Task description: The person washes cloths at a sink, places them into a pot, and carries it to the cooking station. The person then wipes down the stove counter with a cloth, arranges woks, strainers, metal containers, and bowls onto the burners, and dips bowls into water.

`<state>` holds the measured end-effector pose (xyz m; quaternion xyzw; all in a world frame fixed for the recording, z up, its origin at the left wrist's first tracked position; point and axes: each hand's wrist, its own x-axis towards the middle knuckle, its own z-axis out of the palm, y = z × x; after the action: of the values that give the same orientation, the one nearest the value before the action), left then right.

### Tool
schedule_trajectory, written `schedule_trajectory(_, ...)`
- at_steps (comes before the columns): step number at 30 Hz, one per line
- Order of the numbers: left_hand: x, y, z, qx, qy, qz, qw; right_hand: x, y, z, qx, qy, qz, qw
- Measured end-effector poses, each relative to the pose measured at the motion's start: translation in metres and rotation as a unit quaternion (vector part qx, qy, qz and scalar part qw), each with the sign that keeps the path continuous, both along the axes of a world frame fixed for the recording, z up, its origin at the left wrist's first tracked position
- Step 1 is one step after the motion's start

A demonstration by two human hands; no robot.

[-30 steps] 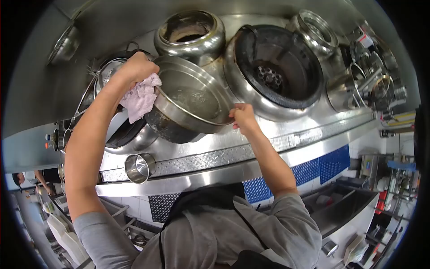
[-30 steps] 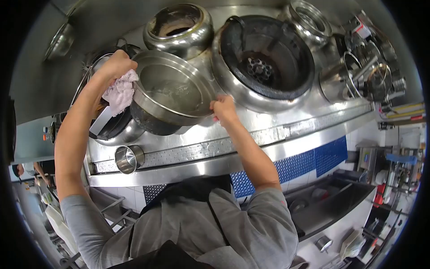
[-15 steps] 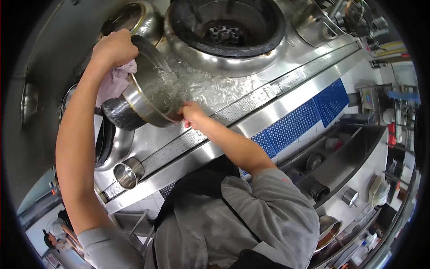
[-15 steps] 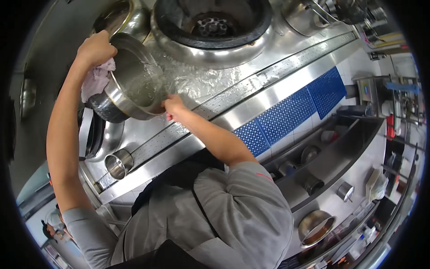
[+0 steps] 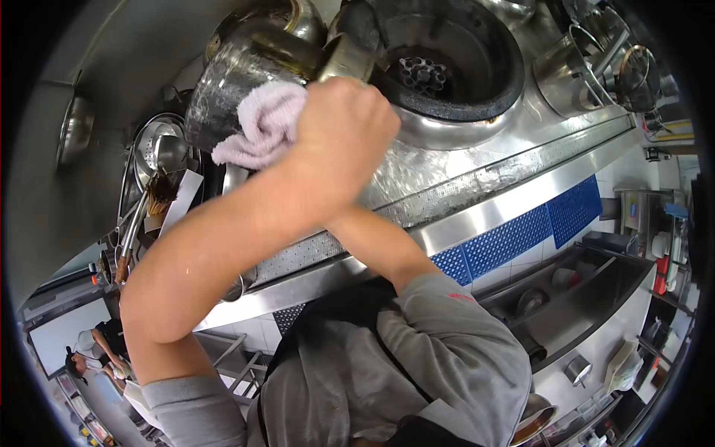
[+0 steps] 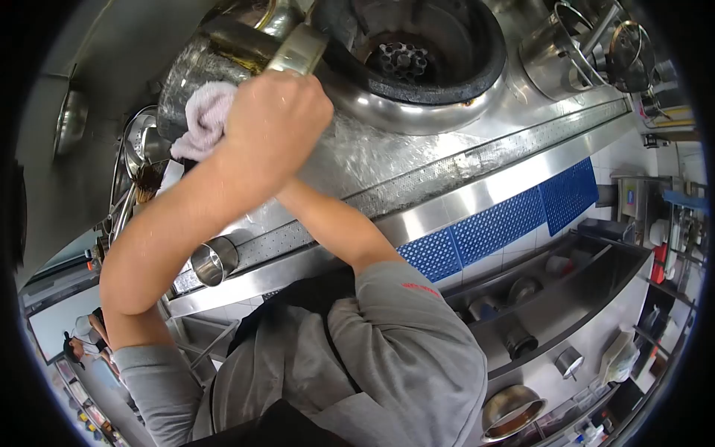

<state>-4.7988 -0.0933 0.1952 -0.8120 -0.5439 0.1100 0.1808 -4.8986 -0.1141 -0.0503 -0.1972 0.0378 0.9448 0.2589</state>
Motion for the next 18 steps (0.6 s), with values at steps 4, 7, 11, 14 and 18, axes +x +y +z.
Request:
schedule_trajectory(4, 0.008, -0.034, 0.020, 0.138, 0.077, 0.001, 0.987, -0.002, 0.020, 0.005, 0.020, -0.036, -0.014, 0.999)
schedule_trajectory(7, -0.012, -0.044, 0.038, 0.168, 0.082, -0.027, 0.982, -0.004, 0.048, 0.021, 0.061, -0.074, -0.015, 0.995)
schedule_trajectory(11, -0.060, -0.037, 0.054, 0.260, 0.000, -0.033, 0.965, -0.024, 0.139, 0.067, 0.162, -0.140, -0.065, 0.975)
schedule_trajectory(14, -0.126, -0.015, 0.062, 0.354, -0.056, -0.024, 0.933, -0.049, 0.222, 0.109, 0.271, -0.213, -0.138, 0.928)
schedule_trajectory(18, -0.226, 0.028, 0.044, 0.405, -0.226, 0.081, 0.882, -0.061, 0.297, 0.147, 0.484, -0.322, -0.299, 0.757)
